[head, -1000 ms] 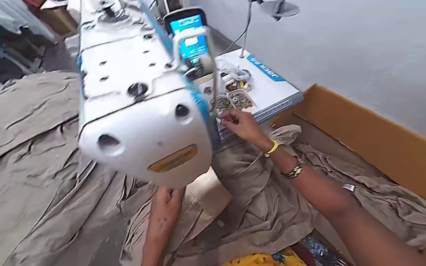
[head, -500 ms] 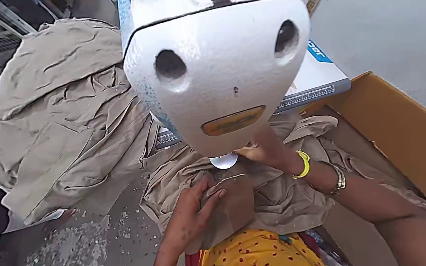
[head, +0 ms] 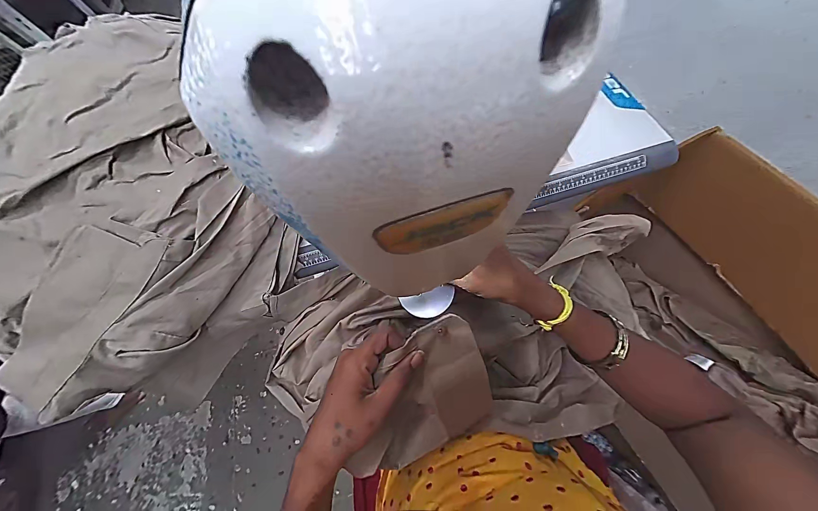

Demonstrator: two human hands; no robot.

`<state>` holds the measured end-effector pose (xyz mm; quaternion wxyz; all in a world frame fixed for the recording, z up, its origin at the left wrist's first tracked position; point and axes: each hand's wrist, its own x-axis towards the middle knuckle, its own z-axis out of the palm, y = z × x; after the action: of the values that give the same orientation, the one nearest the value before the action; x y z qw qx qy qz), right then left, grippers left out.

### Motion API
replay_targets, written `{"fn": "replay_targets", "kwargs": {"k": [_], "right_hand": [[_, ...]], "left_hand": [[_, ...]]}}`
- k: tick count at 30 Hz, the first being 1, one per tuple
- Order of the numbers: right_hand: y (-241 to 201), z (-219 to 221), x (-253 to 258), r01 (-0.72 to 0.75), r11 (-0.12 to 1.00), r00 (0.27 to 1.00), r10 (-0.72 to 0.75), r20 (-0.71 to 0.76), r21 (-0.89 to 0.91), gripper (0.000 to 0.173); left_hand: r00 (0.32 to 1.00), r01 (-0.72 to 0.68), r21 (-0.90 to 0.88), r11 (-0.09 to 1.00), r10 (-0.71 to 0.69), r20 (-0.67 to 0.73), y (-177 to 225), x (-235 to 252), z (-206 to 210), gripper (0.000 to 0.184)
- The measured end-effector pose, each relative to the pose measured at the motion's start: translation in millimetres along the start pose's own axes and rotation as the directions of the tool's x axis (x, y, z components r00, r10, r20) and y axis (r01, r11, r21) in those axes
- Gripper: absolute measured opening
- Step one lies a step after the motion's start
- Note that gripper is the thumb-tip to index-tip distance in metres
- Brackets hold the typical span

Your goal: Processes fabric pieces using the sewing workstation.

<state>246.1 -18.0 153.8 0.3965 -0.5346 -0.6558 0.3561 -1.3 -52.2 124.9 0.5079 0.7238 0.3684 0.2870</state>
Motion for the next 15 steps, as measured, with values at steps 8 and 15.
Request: {"fn": "replay_targets", "kwargs": {"k": [8, 15], "right_hand": [[6.6, 9.8, -51.2, 0.545, 0.760, 0.788, -0.608, -0.092, -0.356, 0.034], [30.8, 25.3, -67.4, 0.509, 0.682, 0.773, -0.630, -0.069, -0.525, 0.035]], "left_hand": [[0.951, 0.270, -0.184, 0.945, -0.291, -0.101, 22.8, 29.8, -19.2, 0.006], [0.939, 0.293, -0.025, 0.956, -0.292, -0.179, 27.4, 74.4, -27.4, 0.008]]}}
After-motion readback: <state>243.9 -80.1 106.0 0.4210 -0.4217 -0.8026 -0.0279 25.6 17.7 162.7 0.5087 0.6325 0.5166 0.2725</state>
